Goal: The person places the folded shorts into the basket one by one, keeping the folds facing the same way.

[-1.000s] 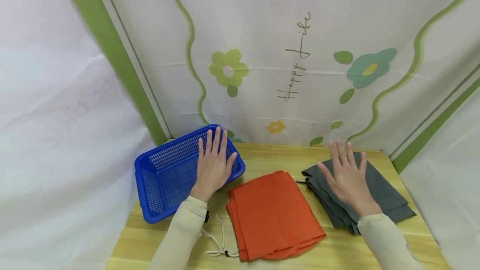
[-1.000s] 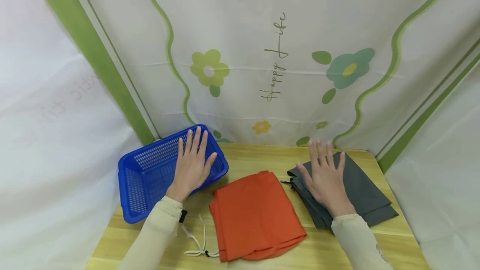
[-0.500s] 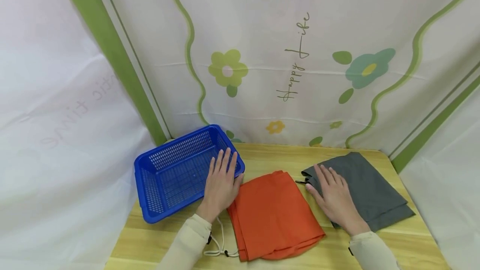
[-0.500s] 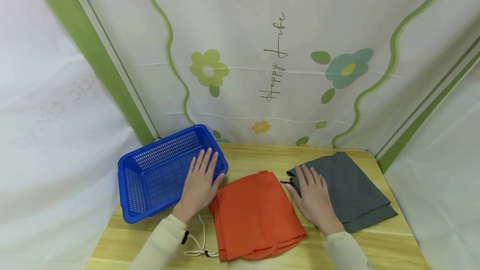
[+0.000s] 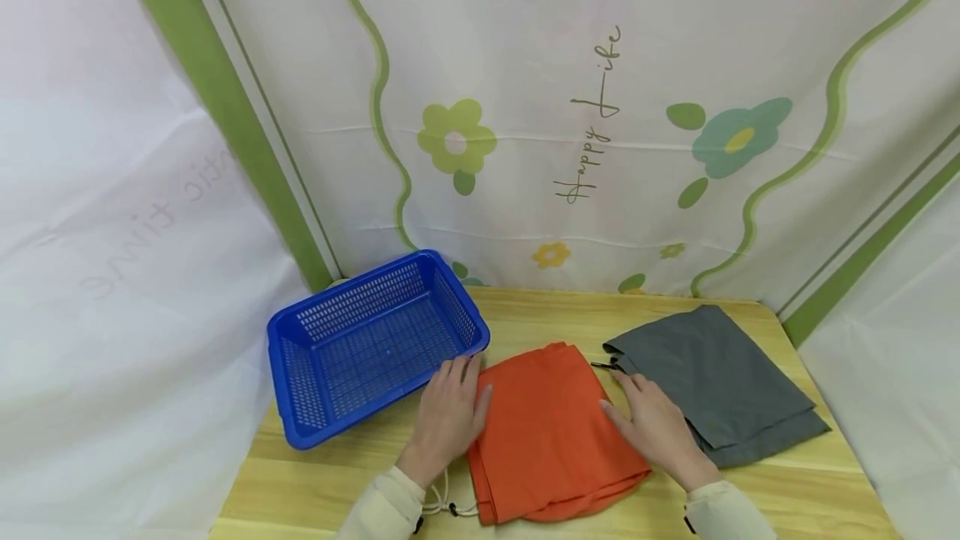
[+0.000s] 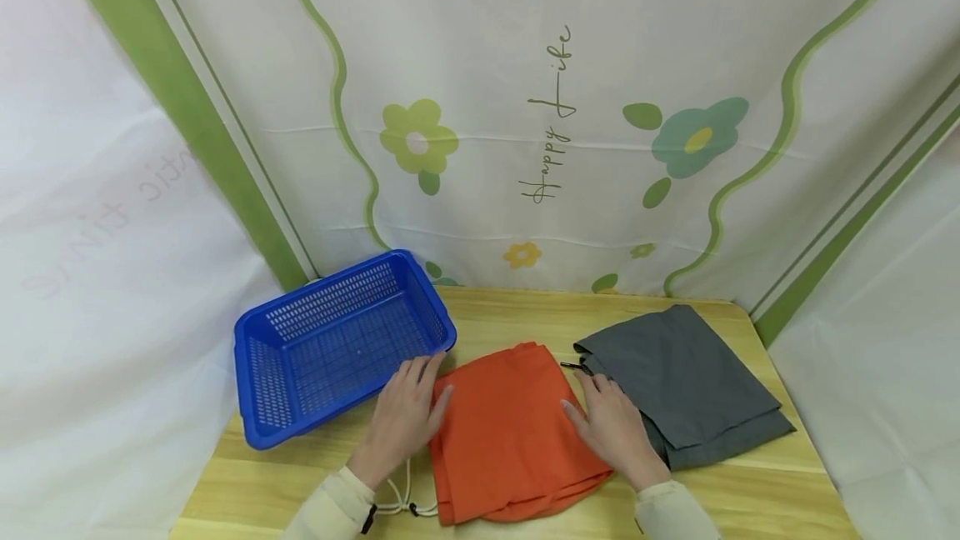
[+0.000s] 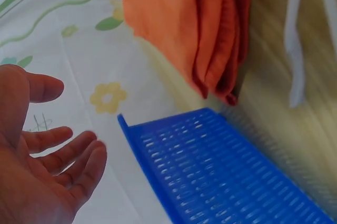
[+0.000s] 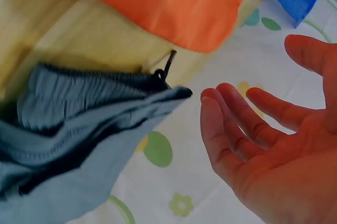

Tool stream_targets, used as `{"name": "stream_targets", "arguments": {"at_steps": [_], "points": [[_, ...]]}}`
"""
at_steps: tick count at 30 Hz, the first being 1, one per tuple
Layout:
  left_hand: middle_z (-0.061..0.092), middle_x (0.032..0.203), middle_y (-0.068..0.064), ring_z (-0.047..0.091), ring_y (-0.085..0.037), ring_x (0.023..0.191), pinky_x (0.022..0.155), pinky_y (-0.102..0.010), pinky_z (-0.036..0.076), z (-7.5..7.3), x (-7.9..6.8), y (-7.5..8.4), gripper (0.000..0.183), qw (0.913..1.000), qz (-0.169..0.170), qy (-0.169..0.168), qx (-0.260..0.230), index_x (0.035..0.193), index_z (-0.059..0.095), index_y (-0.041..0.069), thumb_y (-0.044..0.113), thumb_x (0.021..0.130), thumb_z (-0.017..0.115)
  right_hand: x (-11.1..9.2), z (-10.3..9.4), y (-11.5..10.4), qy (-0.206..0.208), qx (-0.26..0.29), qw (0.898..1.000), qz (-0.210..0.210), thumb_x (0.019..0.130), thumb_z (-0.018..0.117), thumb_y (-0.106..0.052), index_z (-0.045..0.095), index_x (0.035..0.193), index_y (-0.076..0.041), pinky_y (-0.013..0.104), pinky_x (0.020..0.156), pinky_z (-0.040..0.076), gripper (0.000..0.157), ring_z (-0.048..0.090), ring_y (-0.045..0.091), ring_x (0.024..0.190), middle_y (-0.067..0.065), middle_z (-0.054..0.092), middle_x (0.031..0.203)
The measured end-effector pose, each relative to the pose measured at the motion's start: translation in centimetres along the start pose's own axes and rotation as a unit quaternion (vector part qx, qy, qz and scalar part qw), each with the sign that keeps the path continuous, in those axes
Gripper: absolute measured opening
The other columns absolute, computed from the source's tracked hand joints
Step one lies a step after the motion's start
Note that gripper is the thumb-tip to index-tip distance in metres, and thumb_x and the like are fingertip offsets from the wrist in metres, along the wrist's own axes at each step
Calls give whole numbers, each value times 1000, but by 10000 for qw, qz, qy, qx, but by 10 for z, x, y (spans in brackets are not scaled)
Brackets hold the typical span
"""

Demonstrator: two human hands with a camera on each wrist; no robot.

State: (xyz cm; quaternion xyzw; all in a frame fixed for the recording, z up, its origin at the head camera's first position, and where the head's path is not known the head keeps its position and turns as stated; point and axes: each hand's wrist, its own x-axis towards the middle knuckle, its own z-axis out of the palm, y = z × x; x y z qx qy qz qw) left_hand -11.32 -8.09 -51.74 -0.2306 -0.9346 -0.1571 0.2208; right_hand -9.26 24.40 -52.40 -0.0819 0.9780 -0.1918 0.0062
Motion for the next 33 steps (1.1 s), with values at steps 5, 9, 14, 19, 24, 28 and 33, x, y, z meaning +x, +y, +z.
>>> {"name": "stream_targets", "arguments": {"at_steps": [5,9,14,19,24,28,33], "points": [[67,97,-11,65,-26,79,54,-39,55,5,-12,3,36,9996,-181,-214,71,119,68,2,29,95,70,4,11,0,-338,212,9989,264,97,69,-39,57,139,2,51,77,54,61,64,32,98,15,63,113],[67,94,-12,66,-27,77,51,-40,54,11,-19,3,35,9979,-445,-459,128,116,69,2,29,94,72,9,19,1,-547,227,9972,453,96,71,-37,58,138,3,49,74,53,59,61,27,91,13,62,108],[66,100,-19,66,-33,85,57,-46,57,20,-27,1,42,9926,-947,-756,38,119,65,-3,29,94,72,16,27,2,-746,228,9950,619,95,71,-39,56,138,5,58,84,51,64,61,40,105,23,61,121],[62,107,-27,64,-42,94,67,-53,57,28,-34,-2,56,9752,-1808,-1229,-346,123,59,-11,34,94,72,19,33,3,-1049,376,9901,848,96,70,-41,48,142,10,68,95,43,72,48,55,125,37,48,139],[56,115,-35,59,-49,102,75,-61,54,34,-37,-7,71,9370,-2749,-1833,-1134,132,49,-15,42,94,71,22,41,6,-1245,645,9842,1081,96,68,-42,41,147,13,69,99,40,79,42,58,130,41,39,145],[49,124,-43,55,-56,107,82,-66,50,38,-37,-10,82,9042,-3305,-2015,-1804,139,41,-17,43,92,72,23,46,8,-1255,852,9818,1147,96,69,-42,38,146,16,68,99,40,82,41,59,129,44,37,144],[50,122,-44,55,-58,108,88,-65,49,38,-34,-8,92,8718,-3738,-1795,-2607,141,33,-22,39,89,77,27,50,8,-1219,1237,9768,1255,95,70,-42,37,145,18,67,97,41,85,43,57,127,42,39,142]]}}
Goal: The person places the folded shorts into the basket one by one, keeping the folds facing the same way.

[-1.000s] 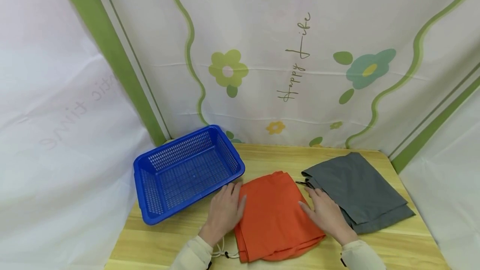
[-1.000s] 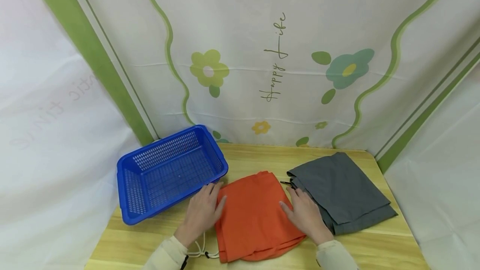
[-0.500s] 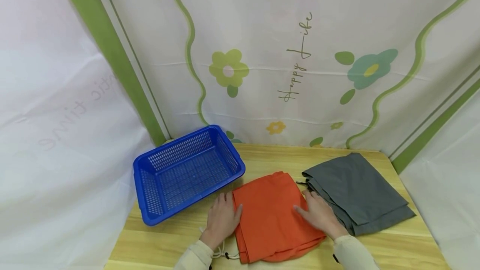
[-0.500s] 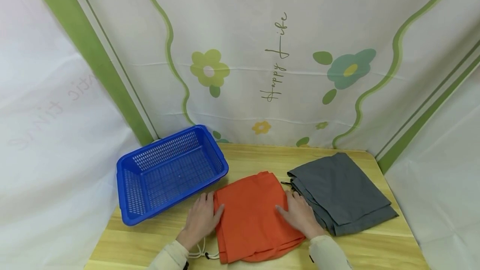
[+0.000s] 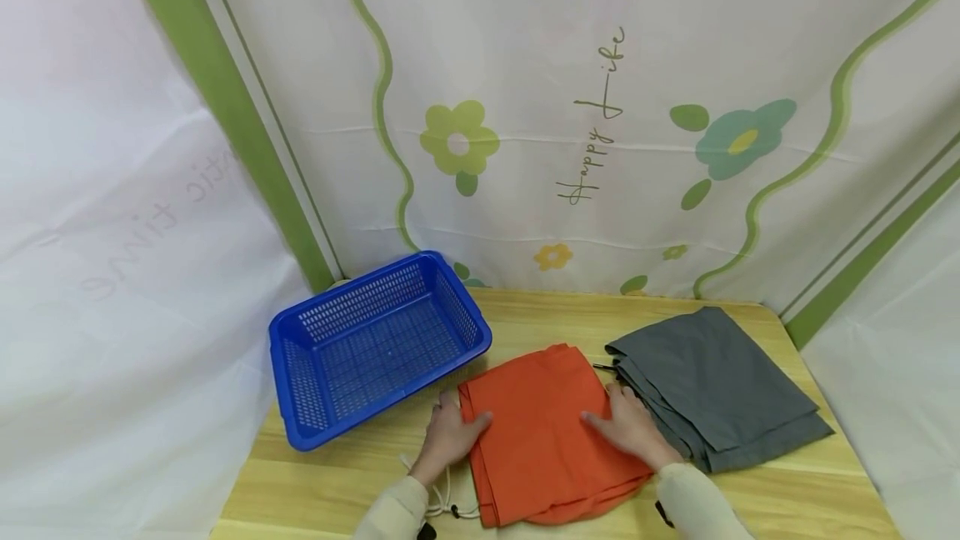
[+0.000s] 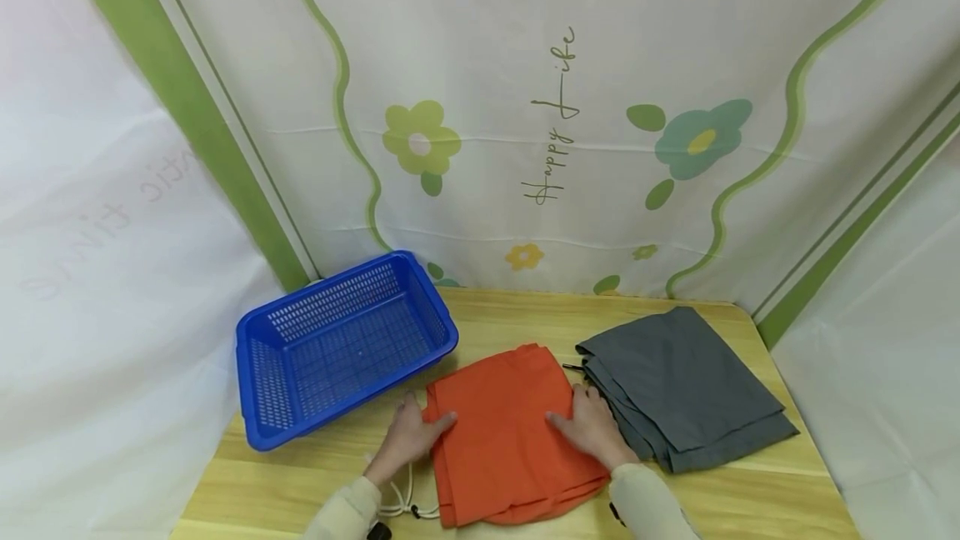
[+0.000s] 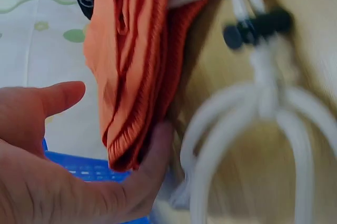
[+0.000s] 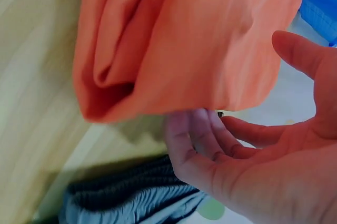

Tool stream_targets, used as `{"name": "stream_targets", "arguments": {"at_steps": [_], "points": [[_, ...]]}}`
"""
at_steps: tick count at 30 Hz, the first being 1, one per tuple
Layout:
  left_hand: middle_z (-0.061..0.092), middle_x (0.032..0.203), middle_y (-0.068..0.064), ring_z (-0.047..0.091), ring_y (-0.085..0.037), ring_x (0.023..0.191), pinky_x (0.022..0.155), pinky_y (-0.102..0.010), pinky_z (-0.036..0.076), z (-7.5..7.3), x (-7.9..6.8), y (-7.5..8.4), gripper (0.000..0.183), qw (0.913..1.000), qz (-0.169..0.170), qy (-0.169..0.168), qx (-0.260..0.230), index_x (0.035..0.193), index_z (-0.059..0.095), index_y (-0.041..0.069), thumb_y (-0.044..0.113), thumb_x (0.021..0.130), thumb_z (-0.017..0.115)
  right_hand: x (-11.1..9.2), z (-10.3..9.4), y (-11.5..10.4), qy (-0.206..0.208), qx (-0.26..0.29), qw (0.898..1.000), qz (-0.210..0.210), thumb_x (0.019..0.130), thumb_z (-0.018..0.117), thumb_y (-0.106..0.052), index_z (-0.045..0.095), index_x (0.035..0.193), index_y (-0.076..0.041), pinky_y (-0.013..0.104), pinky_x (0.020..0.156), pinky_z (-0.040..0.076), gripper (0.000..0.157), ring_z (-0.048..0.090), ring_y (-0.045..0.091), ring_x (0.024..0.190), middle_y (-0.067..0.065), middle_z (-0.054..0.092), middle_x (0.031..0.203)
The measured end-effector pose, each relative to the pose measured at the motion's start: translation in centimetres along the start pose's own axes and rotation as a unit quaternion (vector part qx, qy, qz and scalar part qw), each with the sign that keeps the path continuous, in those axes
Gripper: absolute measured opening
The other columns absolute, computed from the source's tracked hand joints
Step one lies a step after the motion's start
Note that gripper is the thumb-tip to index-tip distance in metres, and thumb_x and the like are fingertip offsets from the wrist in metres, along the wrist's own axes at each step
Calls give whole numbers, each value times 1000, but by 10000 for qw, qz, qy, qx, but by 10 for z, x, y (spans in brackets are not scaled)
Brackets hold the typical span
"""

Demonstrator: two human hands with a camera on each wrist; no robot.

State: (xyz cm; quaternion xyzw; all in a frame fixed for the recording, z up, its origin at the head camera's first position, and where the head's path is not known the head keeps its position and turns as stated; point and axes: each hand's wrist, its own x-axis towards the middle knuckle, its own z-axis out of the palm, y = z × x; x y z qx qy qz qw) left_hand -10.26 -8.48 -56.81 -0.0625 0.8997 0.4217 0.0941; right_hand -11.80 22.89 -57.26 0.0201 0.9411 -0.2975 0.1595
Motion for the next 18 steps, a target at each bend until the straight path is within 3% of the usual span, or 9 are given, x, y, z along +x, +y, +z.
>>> {"name": "stream_targets", "arguments": {"at_steps": [3,7,13,18], "points": [[52,120,-42,56,-55,110,90,-64,49,2,-1,4,96,9986,-187,9,-486,143,29,-23,36,86,79,2,0,1,-12,204,9998,72,95,71,-42,37,145,18,64,94,45,85,48,54,122,39,43,138],[58,112,-35,61,-47,103,86,-57,53,5,0,5,90,9954,-388,44,-877,137,36,-23,32,84,83,4,2,2,-10,461,9989,86,95,72,-38,41,143,15,59,88,50,79,56,45,112,32,52,132],[60,104,-23,63,-33,94,82,-48,56,7,0,1,66,9785,-840,-455,-1829,120,47,-16,23,82,84,3,4,4,-56,971,9952,122,93,76,-29,45,141,14,50,79,55,71,64,33,97,23,62,119],[59,104,-23,63,-31,92,83,-47,56,7,-3,3,62,9677,-798,-856,-2232,120,45,-15,13,80,84,1,3,2,-150,1382,9900,236,93,76,-21,44,137,17,49,77,56,66,65,31,92,20,64,111]]}}
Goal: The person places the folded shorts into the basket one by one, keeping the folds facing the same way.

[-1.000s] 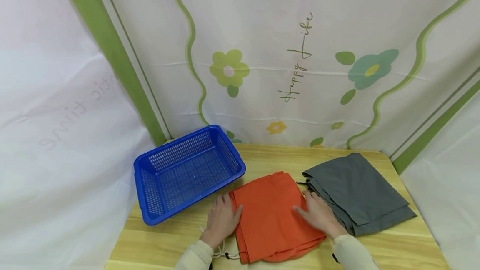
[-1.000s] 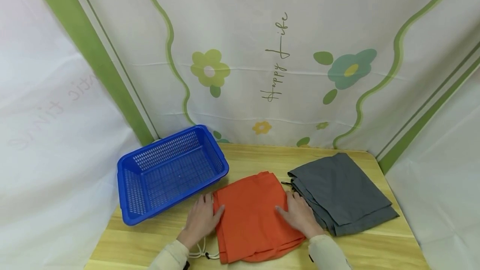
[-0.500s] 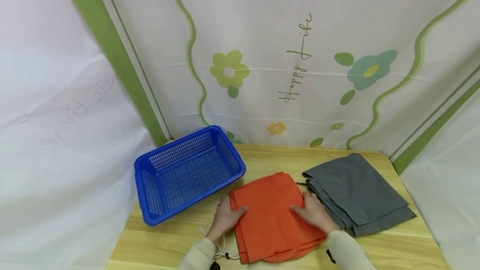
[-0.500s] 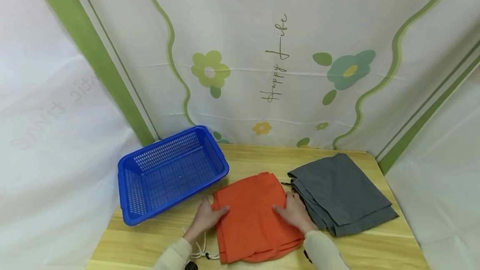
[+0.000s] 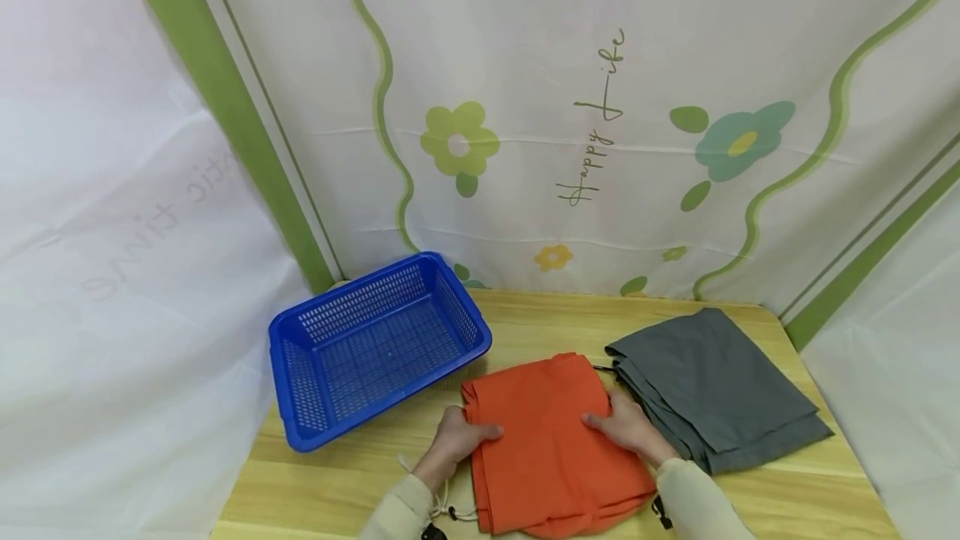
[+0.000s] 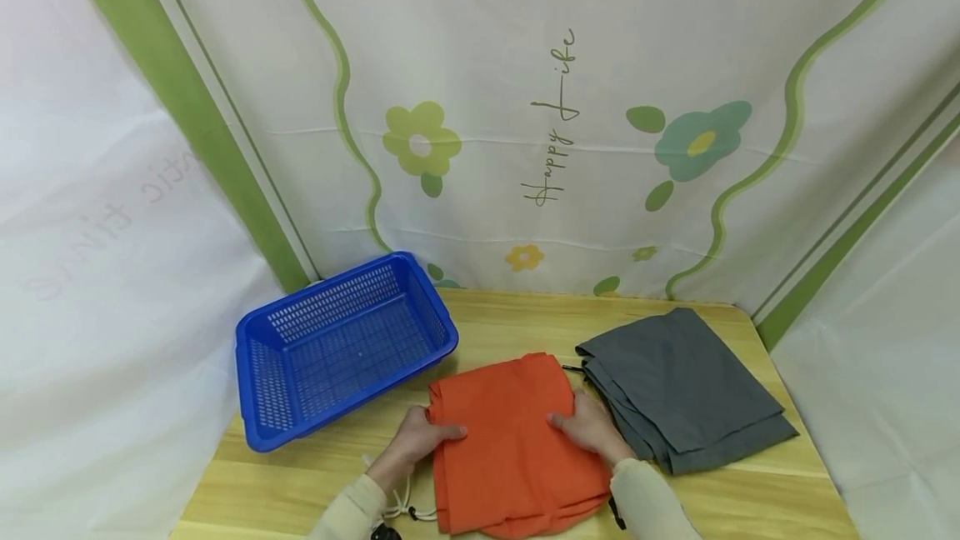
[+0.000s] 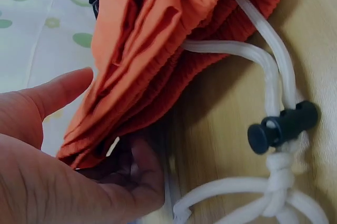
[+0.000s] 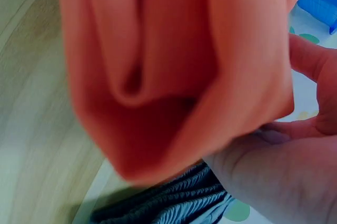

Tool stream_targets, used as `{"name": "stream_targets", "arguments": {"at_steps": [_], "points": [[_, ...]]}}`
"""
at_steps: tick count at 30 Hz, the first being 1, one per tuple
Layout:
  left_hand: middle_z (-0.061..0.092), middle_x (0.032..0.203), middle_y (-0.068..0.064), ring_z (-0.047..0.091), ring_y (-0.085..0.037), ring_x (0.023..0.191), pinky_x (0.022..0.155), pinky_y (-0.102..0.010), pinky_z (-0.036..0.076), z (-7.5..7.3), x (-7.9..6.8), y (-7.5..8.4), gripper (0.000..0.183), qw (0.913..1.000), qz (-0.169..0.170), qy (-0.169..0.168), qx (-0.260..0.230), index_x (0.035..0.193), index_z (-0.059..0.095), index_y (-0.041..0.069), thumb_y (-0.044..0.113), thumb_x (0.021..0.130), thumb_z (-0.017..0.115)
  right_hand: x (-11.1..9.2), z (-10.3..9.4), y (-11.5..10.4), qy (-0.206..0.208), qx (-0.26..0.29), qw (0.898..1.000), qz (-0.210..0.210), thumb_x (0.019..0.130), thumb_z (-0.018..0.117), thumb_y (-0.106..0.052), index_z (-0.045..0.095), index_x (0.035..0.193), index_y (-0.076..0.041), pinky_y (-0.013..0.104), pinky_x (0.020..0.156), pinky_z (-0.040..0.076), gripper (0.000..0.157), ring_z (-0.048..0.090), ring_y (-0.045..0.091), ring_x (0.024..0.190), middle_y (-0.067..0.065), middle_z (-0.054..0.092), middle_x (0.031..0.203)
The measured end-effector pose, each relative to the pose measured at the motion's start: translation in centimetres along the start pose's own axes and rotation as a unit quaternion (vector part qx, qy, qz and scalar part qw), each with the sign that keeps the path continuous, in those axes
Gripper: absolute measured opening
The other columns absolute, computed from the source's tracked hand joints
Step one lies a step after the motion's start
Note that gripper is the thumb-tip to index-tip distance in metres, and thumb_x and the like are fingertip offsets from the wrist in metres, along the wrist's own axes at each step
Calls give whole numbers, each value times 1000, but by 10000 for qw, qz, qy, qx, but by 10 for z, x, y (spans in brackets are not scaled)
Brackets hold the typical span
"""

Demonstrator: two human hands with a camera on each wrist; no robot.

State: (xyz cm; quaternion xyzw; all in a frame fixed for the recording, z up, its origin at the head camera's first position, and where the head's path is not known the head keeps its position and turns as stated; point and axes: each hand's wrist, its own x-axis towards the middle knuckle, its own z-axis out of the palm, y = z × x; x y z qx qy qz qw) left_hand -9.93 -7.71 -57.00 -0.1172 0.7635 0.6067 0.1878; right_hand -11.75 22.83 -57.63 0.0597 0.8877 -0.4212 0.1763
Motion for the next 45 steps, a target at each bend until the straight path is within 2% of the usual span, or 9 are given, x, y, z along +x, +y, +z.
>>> {"name": "stream_targets", "arguments": {"at_steps": [5,8,17,22,28,32,35,40,45], "points": [[59,105,-21,63,-32,95,85,-48,55,2,-2,2,59,10000,-26,-42,58,119,47,-15,7,79,84,-1,0,1,-127,512,9985,153,93,74,-12,56,127,13,44,73,56,46,66,25,84,13,67,101],[60,108,-22,62,-36,99,88,-51,54,2,-2,2,60,9997,-129,-144,130,122,48,-16,6,79,83,-1,-1,4,-308,829,9959,214,93,72,-9,60,126,10,43,73,57,40,66,24,84,10,68,99],[60,113,-20,61,-36,104,93,-52,52,4,-3,2,68,9989,-137,-419,173,127,48,-16,3,74,86,-4,-8,1,-702,1254,9884,495,92,67,3,44,138,15,47,82,55,53,64,30,98,20,61,118],[61,120,-19,61,-35,109,95,-52,52,4,-8,11,69,9974,193,-691,-97,134,47,-12,-4,76,82,-8,-16,-7,-775,1317,9876,366,92,67,6,48,137,14,45,79,56,50,65,28,95,17,64,115],[58,129,-23,58,-39,118,100,-56,48,-4,-22,43,73,9908,913,-928,-380,143,40,-13,-7,80,76,-20,-33,-25,-459,1223,9910,-278,95,68,-1,48,140,9,44,79,57,50,66,26,96,15,65,118],[55,134,-26,56,-39,122,103,-56,45,-18,-30,72,74,9846,1470,-894,-327,146,37,-13,-3,84,75,-27,-49,-43,-269,1288,9893,-628,98,67,-6,46,142,7,42,77,57,51,67,26,94,17,64,118],[55,136,-25,57,-37,122,103,-54,47,-31,-34,94,70,9804,1752,-867,-254,147,39,-8,1,87,74,-28,-60,-61,-224,1406,9860,-873,99,67,-9,45,143,6,41,75,58,51,68,27,91,18,65,116],[58,131,-24,62,-37,115,93,-50,54,-53,-39,129,60,9782,1856,-782,-506,147,42,-5,-1,93,69,-26,-74,-94,-210,1694,9778,-1214,100,66,-11,41,148,5,42,72,59,57,70,29,89,21,66,117],[57,129,-25,63,-37,113,91,-49,56,-74,-42,162,59,9785,1901,-480,-641,148,41,-3,-3,95,67,-23,-85,-129,-203,1950,9714,-1341,101,66,-15,39,151,2,43,71,60,59,72,30,87,22,69,112]]}}
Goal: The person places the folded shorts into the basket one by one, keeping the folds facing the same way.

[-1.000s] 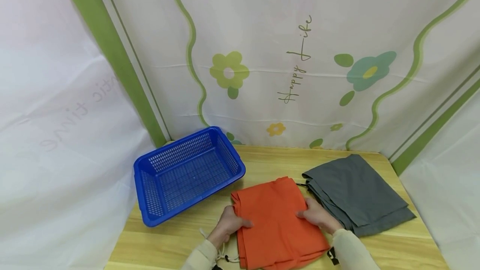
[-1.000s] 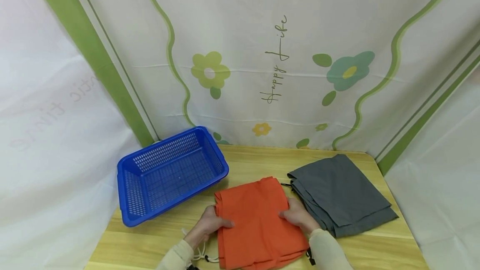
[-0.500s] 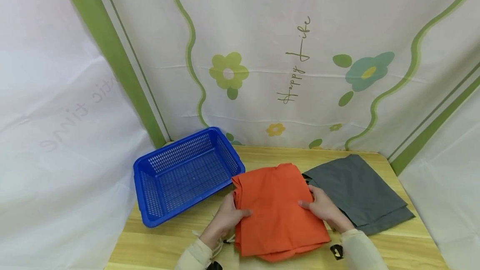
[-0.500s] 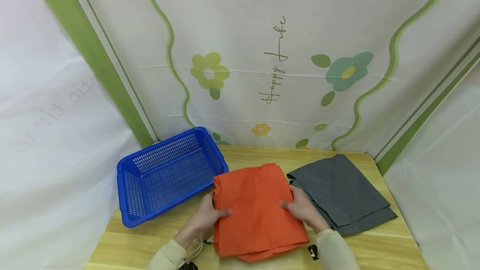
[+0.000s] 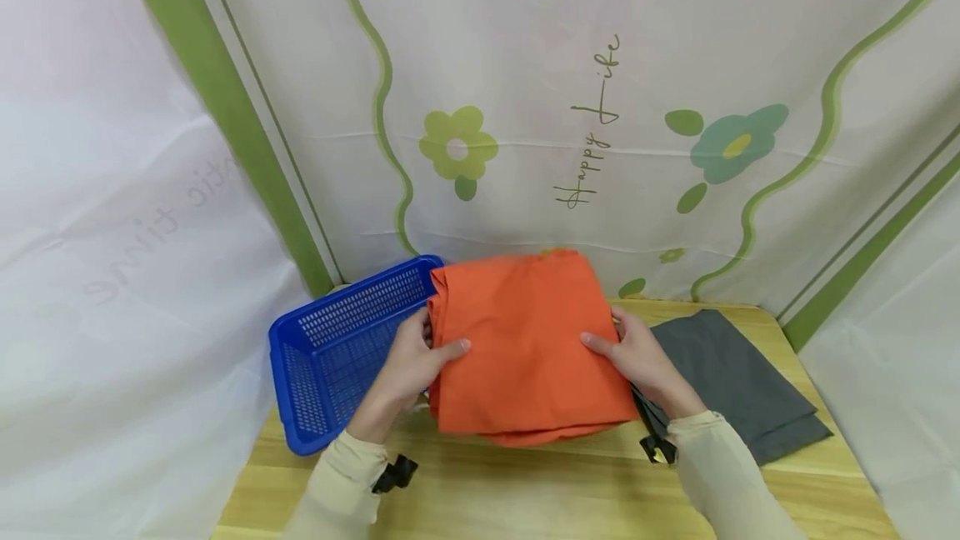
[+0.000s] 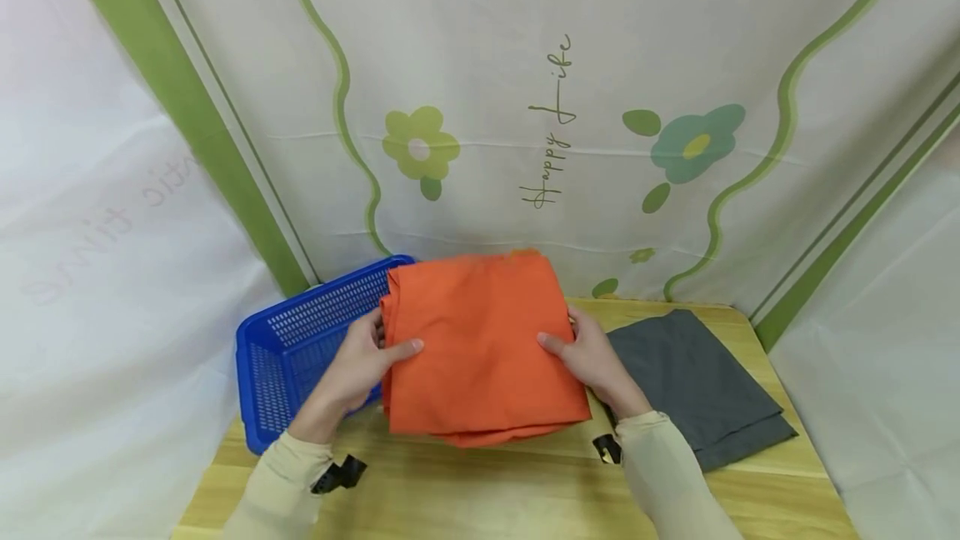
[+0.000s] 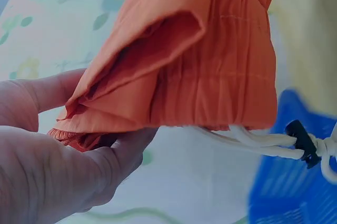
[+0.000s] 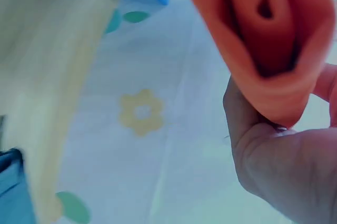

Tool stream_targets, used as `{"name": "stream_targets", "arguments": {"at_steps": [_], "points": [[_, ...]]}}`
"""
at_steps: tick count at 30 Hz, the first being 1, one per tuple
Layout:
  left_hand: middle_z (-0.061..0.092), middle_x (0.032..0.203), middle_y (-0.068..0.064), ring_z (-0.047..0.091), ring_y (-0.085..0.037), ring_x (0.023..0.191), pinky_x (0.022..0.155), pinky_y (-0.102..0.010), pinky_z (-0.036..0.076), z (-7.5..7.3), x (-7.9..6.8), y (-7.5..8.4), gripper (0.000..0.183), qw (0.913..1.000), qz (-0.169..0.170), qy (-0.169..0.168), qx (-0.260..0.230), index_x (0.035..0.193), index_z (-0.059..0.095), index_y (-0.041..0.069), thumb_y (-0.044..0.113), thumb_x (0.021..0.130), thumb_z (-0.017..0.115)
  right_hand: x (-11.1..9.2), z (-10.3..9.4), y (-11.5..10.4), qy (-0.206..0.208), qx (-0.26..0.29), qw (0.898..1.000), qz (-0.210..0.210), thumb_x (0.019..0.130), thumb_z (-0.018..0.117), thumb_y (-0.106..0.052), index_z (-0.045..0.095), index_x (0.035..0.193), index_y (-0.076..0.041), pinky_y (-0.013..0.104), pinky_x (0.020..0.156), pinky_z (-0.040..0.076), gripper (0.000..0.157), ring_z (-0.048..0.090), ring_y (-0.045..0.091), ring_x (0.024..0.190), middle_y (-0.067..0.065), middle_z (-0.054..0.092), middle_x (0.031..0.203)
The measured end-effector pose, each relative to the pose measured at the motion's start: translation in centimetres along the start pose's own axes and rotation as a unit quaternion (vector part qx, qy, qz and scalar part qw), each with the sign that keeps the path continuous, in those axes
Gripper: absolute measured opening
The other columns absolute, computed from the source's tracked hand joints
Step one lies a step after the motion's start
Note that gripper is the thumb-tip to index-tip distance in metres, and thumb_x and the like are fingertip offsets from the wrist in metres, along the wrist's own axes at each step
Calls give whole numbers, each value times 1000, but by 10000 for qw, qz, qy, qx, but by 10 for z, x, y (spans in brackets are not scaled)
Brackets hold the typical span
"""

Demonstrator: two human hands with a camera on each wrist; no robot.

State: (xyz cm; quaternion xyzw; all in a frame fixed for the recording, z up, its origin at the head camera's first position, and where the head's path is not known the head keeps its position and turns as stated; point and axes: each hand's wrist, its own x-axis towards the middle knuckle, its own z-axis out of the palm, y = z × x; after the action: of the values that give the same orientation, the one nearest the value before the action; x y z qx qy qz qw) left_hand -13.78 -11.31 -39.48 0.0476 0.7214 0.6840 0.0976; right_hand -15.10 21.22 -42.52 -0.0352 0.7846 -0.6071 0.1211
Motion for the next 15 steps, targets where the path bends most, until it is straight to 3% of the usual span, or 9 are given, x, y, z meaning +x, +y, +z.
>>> {"name": "stream_targets", "arguments": {"at_steps": [7,15], "points": [[54,133,-26,60,-39,116,93,-45,56,-37,8,35,61,9991,363,134,161,151,37,-1,-3,97,64,27,16,-43,3,158,9994,-292,102,62,-8,39,151,-3,43,80,59,55,70,31,100,25,64,124],[49,139,-25,55,-37,123,92,-36,56,-78,10,50,63,9971,446,534,303,154,33,-1,-1,99,62,63,51,-75,8,146,9981,-594,100,61,-1,41,150,-2,46,93,54,54,63,35,113,22,58,134]]}}
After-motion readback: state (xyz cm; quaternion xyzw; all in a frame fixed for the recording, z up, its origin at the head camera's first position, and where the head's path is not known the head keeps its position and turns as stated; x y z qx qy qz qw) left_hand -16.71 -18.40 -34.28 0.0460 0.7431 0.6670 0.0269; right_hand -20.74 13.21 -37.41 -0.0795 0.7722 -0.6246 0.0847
